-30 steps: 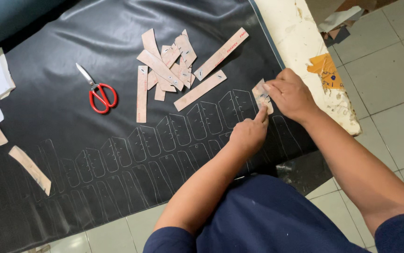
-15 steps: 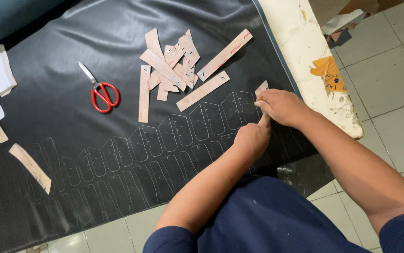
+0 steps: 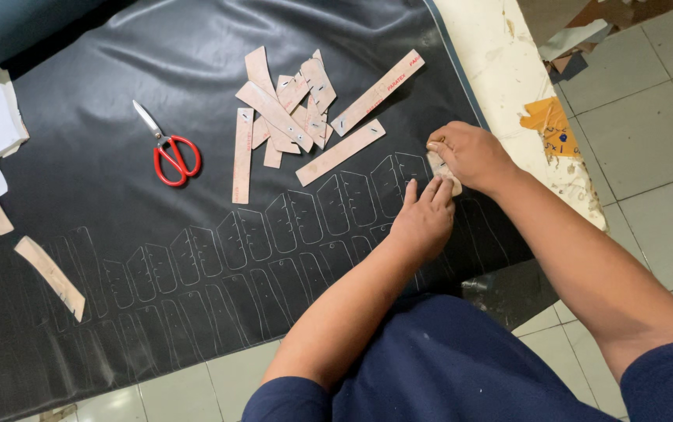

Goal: The person places a small cardboard template onto a large black sheet of fabric marked with white outlines. Using a small tool, they trace or mark along the template's edges. The template is then lifted and moved to a new position to repeat the process.

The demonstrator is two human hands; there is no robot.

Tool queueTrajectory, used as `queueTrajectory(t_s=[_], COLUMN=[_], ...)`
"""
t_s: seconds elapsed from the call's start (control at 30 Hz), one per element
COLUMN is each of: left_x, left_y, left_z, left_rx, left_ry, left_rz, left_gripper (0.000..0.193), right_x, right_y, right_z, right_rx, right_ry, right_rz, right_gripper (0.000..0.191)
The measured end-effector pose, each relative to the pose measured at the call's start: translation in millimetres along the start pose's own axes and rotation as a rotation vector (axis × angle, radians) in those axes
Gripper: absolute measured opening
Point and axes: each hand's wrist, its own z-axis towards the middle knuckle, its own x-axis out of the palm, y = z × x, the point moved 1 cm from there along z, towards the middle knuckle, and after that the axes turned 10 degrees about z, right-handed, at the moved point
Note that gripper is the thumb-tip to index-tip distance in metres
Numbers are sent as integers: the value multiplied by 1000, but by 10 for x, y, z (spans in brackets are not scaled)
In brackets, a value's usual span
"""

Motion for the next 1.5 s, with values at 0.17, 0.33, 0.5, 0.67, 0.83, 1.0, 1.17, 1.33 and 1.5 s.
queueTrajectory(t_s=[0.17,0.33,0.5,0.67,0.83,1.0,1.17,1.33,1.5], left_x=[-58,-90,-86,-88,-116,-133,-126,-105,-89], left_y=[16,24,29,43,56,69,76,84,109], left_z=[10,-6,-27,-5,4,6,-2,-6,12], left_rx=[14,12,13,7,10,14,15,18,11], left_ry=[13,48,2,34,41,64,15,60,41], left_rz=[-1,6,7,-15,-29,-38,-30,-36,-39], left_gripper=[40,42,43,43,40,43,46,46,47], right_x=[-105,-194,-189,-213,-227,-268,-284,-288,-314], right_y=[-109,-145,-109,-103,-77,-74,-41,-6,8], right_z=[-1,16,-7,-71,-150,-152,-258,-326,-381], right_rx=[-17,7,33,68,55,48,44,91,60], right_ry=[-66,-114,-139,-111,-83,-77,-94,-11,-47], right_rz=[-58,-46,-67,-30,-34,0,-12,-16,27], right_gripper=[16,16,17,19,19,20,21,21,21])
